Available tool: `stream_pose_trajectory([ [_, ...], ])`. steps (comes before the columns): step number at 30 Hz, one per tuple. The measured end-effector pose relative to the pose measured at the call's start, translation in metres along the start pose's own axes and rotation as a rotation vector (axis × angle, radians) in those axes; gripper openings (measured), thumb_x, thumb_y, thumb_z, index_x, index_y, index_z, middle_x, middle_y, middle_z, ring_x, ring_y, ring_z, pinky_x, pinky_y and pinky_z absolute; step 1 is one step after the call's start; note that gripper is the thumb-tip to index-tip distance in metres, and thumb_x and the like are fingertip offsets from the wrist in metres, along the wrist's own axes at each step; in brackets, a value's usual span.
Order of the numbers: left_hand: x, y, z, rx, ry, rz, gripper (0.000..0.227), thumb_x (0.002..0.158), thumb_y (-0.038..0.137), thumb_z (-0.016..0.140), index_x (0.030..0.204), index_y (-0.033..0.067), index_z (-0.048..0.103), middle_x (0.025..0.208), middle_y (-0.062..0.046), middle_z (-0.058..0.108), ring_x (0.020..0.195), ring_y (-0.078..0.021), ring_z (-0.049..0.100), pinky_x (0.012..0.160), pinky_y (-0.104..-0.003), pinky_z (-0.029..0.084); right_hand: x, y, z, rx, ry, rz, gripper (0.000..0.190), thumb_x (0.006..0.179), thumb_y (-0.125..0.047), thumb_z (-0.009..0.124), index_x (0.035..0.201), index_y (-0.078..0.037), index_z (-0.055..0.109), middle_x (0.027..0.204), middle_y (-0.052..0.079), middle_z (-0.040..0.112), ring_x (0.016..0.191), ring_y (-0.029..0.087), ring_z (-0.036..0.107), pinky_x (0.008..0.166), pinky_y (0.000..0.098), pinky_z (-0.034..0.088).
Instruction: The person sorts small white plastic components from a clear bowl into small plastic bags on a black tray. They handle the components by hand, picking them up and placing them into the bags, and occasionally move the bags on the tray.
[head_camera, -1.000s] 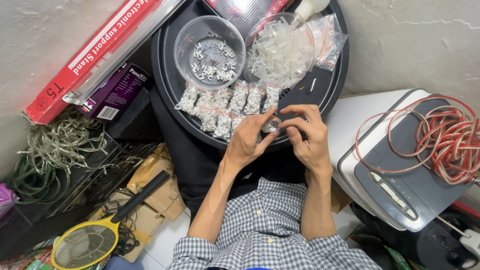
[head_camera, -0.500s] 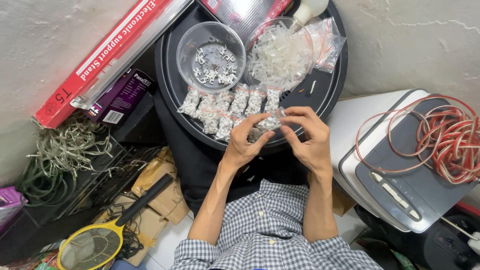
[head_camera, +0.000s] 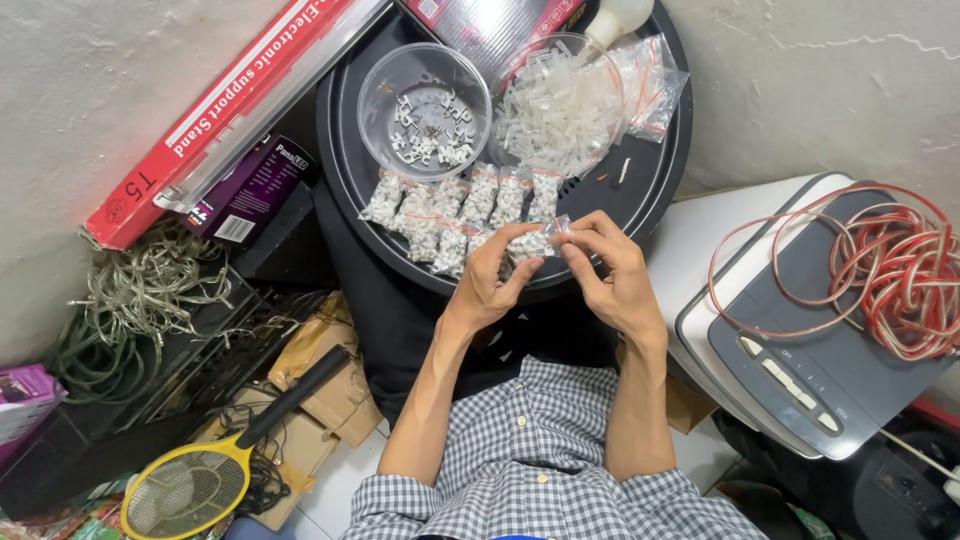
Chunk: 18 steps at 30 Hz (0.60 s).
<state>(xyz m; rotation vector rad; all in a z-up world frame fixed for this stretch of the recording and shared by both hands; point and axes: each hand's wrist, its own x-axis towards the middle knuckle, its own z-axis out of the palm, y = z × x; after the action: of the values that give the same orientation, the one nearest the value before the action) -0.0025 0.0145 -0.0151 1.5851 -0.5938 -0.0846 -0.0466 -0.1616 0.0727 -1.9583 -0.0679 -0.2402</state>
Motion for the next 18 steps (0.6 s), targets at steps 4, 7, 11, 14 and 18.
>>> stream_pose_trajectory([
  [4, 0.011, 0.021, 0.000, 0.025, 0.007, 0.040, 0.035, 0.093, 0.019, 0.074, 0.127, 0.0098, 0.068, 0.105, -0.011, 0.075, 0.097, -0.0299, 0.073, 0.086, -0.040, 0.057, -0.004, 0.005, -0.001, 0.002, 0.097, -0.044, 0.012, 0.097, -0.002, 0.069, 0.103, -0.003, 0.079, 0.082, 0.010, 0.065, 0.069, 0.014, 0.058, 0.067, 0.0280, 0.050],
  [7, 0.017, 0.033, 0.000, 0.102, 0.030, 0.110, 0.040, 0.091, 0.009, 0.074, 0.130, 0.0100, 0.066, 0.117, -0.008, 0.072, 0.106, -0.0289, 0.071, 0.094, -0.042, 0.056, -0.006, 0.009, 0.000, -0.010, 0.151, -0.066, 0.016, 0.099, 0.001, 0.067, 0.110, -0.002, 0.078, 0.084, 0.010, 0.064, 0.071, 0.012, 0.057, 0.067, 0.0283, 0.051],
  [11, 0.015, 0.026, 0.002, 0.180, 0.083, 0.191, 0.052, 0.092, 0.013, 0.076, 0.142, 0.0100, 0.058, 0.137, -0.011, 0.060, 0.126, -0.0304, 0.061, 0.107, -0.045, 0.049, -0.005, 0.004, 0.003, -0.022, 0.080, -0.043, 0.025, 0.100, 0.003, 0.059, 0.119, -0.002, 0.075, 0.084, 0.011, 0.061, 0.071, 0.015, 0.055, 0.066, 0.0320, 0.049],
  [14, 0.015, 0.025, 0.002, 0.226, 0.056, 0.214, 0.055, 0.089, 0.015, 0.079, 0.139, 0.0065, 0.060, 0.131, -0.012, 0.064, 0.121, -0.0312, 0.064, 0.106, -0.045, 0.050, -0.006, 0.007, 0.012, -0.006, 0.017, -0.054, 0.030, 0.099, 0.005, 0.056, 0.122, -0.002, 0.073, 0.085, 0.012, 0.060, 0.070, 0.016, 0.054, 0.065, 0.0329, 0.049],
  [18, 0.015, 0.020, 0.003, 0.227, 0.083, 0.244, 0.056, 0.087, 0.017, 0.080, 0.139, 0.0048, 0.061, 0.123, -0.011, 0.070, 0.112, -0.0268, 0.069, 0.103, -0.041, 0.052, -0.005, 0.003, 0.019, -0.029, -0.016, -0.087, 0.032, 0.100, 0.005, 0.054, 0.126, -0.001, 0.071, 0.086, 0.013, 0.058, 0.069, 0.018, 0.055, 0.062, 0.0329, 0.048],
])
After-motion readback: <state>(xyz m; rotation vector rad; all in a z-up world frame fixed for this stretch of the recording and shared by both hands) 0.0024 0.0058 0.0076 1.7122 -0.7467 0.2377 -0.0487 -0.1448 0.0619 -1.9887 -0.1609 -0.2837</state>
